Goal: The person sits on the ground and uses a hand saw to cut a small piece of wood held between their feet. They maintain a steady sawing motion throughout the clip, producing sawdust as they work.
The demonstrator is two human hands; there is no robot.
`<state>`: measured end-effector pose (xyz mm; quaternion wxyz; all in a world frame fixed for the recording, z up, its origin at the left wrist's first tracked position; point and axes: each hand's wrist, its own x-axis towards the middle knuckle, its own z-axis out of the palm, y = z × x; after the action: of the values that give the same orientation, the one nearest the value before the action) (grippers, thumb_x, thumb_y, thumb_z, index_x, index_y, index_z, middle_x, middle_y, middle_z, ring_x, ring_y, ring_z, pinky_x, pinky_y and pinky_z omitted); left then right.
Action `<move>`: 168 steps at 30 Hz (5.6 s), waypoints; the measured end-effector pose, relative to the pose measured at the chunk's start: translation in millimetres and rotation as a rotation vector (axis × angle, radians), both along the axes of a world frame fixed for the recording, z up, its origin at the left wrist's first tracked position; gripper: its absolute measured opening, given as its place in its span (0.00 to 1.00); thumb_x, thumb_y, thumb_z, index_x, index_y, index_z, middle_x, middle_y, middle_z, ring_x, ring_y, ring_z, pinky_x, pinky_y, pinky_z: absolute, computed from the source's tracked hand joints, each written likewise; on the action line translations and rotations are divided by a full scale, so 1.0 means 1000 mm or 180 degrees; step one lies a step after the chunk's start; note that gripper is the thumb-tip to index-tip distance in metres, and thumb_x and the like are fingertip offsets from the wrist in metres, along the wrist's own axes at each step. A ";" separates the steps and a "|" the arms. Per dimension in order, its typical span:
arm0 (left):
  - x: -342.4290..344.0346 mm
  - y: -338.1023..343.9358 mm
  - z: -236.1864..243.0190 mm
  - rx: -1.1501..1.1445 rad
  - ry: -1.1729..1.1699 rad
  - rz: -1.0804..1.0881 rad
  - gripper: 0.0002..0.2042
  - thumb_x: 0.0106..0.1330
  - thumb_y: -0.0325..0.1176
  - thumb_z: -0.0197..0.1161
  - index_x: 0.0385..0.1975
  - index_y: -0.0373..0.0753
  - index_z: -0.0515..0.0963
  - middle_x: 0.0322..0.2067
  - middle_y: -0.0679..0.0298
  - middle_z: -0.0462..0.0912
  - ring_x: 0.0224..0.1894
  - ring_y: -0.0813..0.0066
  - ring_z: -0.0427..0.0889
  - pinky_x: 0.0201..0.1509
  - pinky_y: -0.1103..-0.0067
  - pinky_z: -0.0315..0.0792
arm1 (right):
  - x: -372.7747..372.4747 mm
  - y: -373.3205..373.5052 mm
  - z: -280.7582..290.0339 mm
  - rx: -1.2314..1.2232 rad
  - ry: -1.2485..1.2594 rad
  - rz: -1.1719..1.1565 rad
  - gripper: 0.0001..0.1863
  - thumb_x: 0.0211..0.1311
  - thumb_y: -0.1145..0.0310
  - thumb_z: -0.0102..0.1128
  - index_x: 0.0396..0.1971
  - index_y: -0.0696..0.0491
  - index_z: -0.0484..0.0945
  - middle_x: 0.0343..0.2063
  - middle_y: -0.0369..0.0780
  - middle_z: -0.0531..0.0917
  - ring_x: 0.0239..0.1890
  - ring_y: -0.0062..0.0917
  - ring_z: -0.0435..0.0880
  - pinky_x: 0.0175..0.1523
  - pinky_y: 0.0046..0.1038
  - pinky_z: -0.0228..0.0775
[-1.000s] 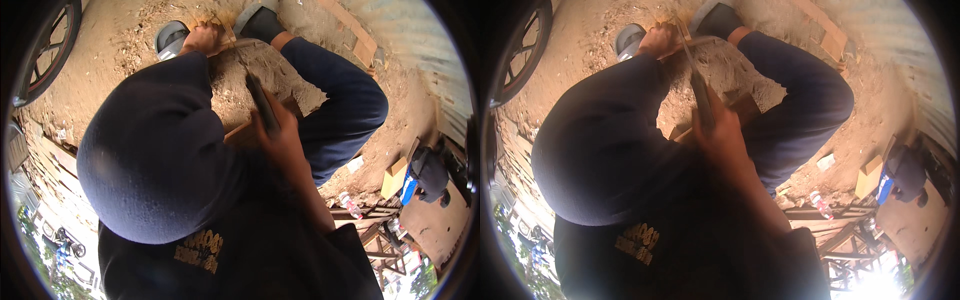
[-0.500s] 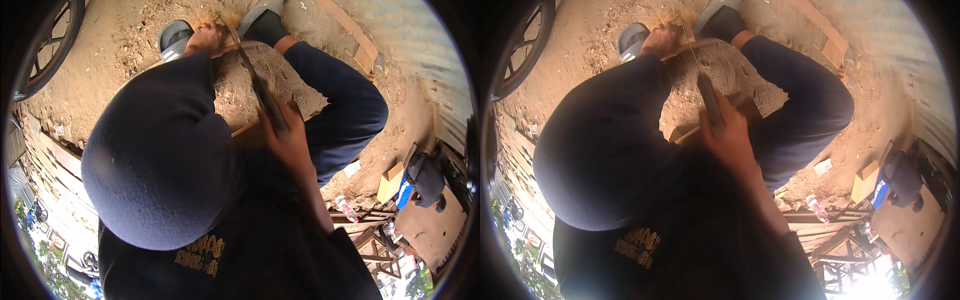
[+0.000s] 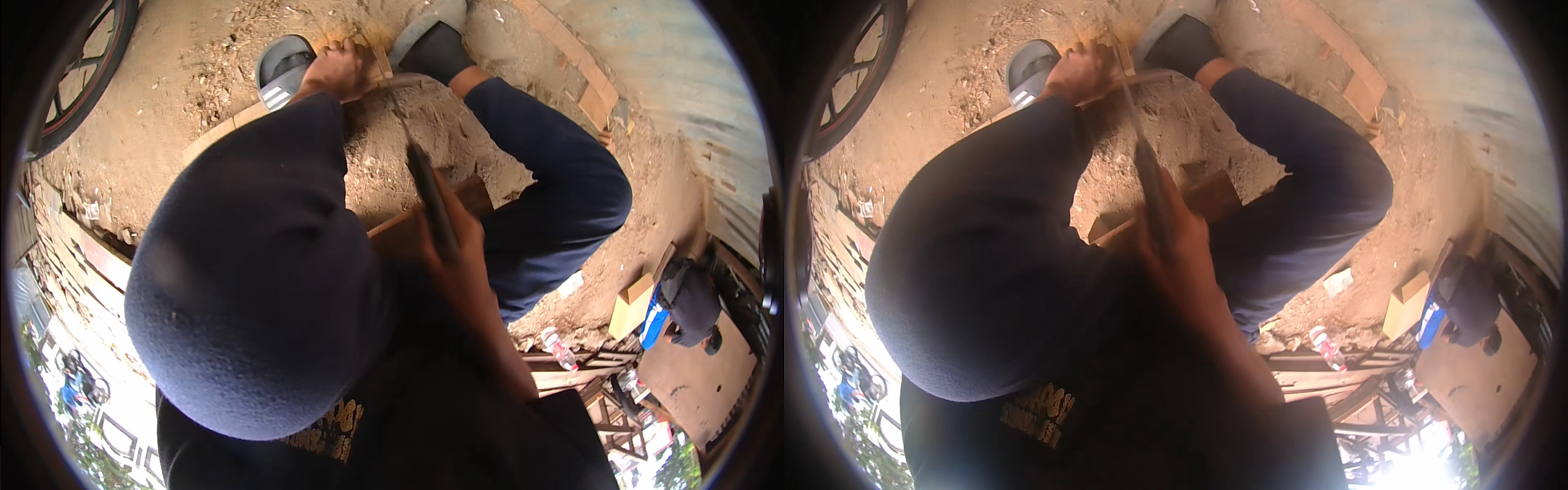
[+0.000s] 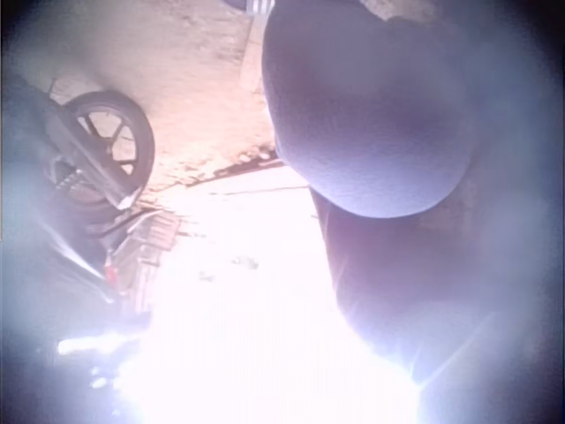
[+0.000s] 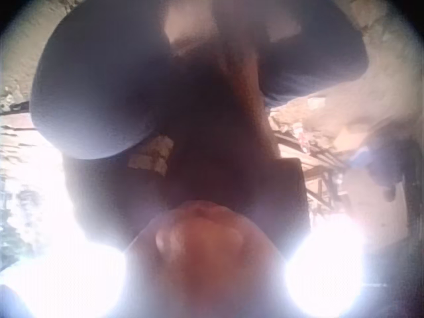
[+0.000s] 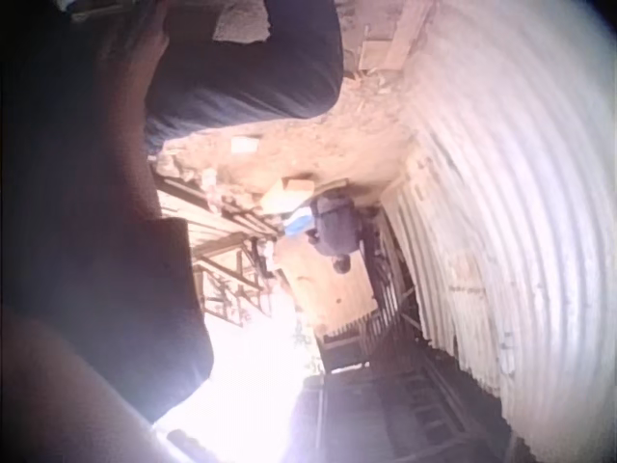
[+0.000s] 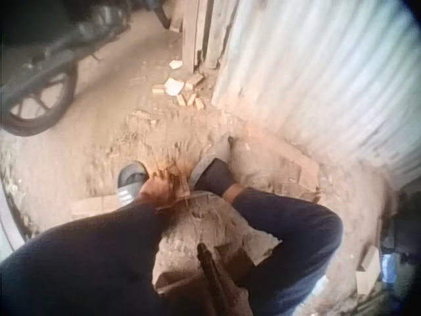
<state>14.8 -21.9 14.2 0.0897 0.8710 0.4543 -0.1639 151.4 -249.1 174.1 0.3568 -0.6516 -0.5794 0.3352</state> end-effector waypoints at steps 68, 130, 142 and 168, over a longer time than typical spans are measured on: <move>-0.023 -0.001 -0.028 0.0578 -0.0222 -0.0360 0.29 0.66 0.53 0.56 0.51 0.30 0.68 0.46 0.43 0.73 0.46 0.42 0.80 0.45 0.59 0.79 | -0.006 0.066 -0.033 -0.1013 0.0745 -0.0110 0.26 0.59 0.79 0.55 0.60 0.58 0.69 0.25 0.55 0.80 0.30 0.50 0.83 0.35 0.40 0.74; -0.003 0.000 -0.001 0.0395 -0.0022 -0.0444 0.38 0.60 0.58 0.64 0.55 0.28 0.65 0.48 0.46 0.72 0.52 0.48 0.75 0.54 0.63 0.75 | -0.002 0.045 -0.036 -0.0527 0.0634 -0.0445 0.21 0.61 0.74 0.58 0.54 0.60 0.73 0.29 0.55 0.82 0.35 0.46 0.86 0.39 0.36 0.75; -0.004 -0.001 -0.011 0.0423 0.0159 -0.0496 0.38 0.58 0.58 0.66 0.53 0.27 0.66 0.46 0.47 0.73 0.50 0.47 0.76 0.52 0.61 0.75 | -0.010 0.057 -0.041 -0.1082 0.0883 -0.0704 0.21 0.60 0.72 0.58 0.54 0.59 0.73 0.27 0.54 0.83 0.30 0.51 0.84 0.38 0.43 0.75; -0.009 0.001 -0.025 0.0659 -0.0082 -0.0447 0.36 0.58 0.56 0.66 0.54 0.30 0.65 0.47 0.46 0.73 0.51 0.44 0.76 0.52 0.60 0.75 | 0.002 -0.014 -0.019 -0.0378 0.0695 -0.0690 0.18 0.61 0.74 0.59 0.51 0.62 0.76 0.26 0.49 0.82 0.29 0.30 0.84 0.35 0.33 0.72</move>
<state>5.5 -21.1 -11.1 -0.0066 0.9074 0.4055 -0.1107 153.6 -262.6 155.1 0.4125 -0.6899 -0.4427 0.3973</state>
